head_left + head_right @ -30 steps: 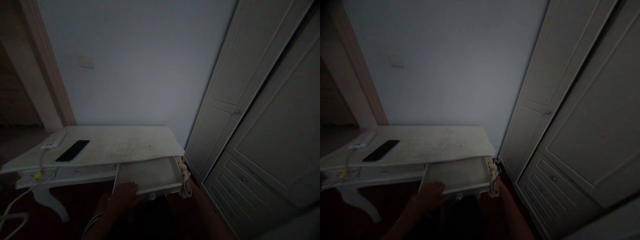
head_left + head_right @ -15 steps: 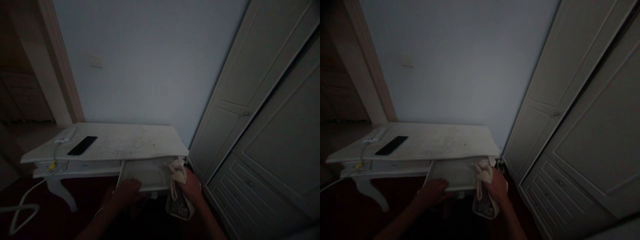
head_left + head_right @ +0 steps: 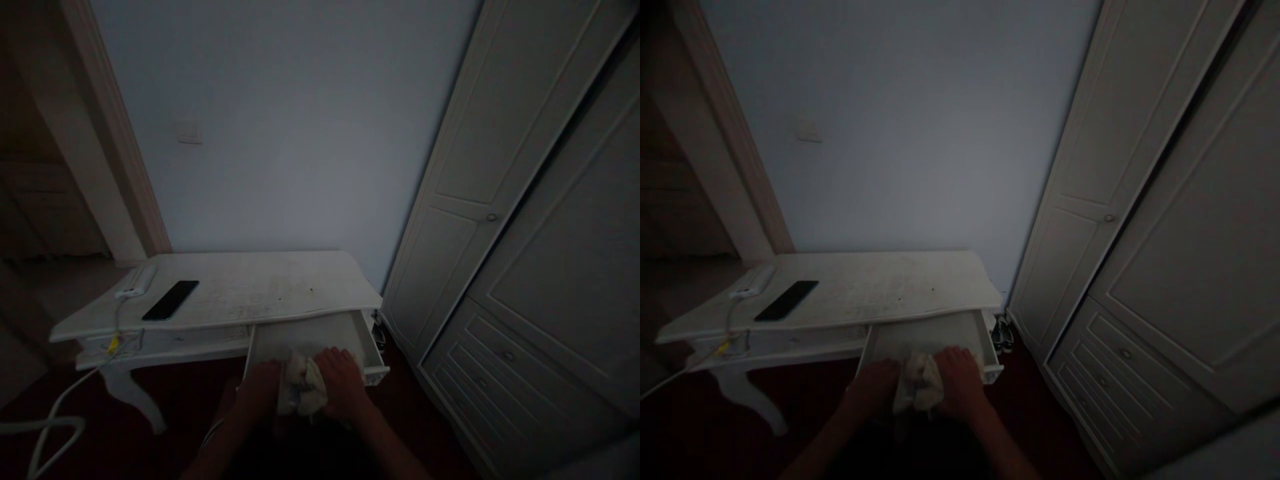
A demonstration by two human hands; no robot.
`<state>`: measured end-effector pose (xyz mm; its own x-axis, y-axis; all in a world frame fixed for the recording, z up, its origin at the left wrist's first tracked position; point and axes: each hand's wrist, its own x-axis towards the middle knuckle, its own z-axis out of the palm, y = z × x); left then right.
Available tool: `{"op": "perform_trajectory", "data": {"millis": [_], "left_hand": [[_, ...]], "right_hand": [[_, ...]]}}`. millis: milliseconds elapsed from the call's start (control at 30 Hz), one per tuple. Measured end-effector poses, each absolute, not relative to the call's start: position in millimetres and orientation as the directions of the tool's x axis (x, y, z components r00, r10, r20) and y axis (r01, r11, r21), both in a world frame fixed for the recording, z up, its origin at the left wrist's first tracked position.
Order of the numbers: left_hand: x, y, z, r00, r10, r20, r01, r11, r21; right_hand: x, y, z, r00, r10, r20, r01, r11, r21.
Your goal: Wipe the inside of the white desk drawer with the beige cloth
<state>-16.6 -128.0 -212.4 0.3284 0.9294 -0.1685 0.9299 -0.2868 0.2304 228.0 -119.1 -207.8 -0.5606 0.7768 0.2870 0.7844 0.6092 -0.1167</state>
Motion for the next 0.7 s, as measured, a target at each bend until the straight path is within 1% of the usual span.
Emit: {"op": "perform_trajectory", "data": {"millis": [200,267,367,467,567,700], "left_hand": [[-10,-137,-203,0.392,0.915,-0.094,0.917,-0.381,0.123],[-8,-136,-201,0.392,0.915,-0.095,0.918,-0.383,0.106],[-8,-134,-199,0.392,0.911,-0.125,0.918,-0.379,0.119],[-10,-132,-199,0.382,0.909,-0.168,0.921,-0.359,0.149],[-14,-133,-201,0.331,0.924,-0.190,0.938,-0.302,0.167],[-16,-135,-203,0.282,0.939,-0.195,0.950,-0.244,0.195]], "right_hand": [[312,-114,-205,-0.349,0.864,0.362,0.905,0.411,-0.110],[314,-116,-202,-0.316,0.875,0.366,0.922,0.374,-0.098],[288,-119,-198,-0.282,0.897,0.341,0.932,0.340,-0.124],[242,-124,-199,-0.341,0.889,0.305,0.903,0.400,-0.155],[199,-129,-202,-0.432,0.847,0.311,0.855,0.494,-0.158],[176,-132,-209,-0.433,0.834,0.342,0.842,0.509,-0.176]]}}
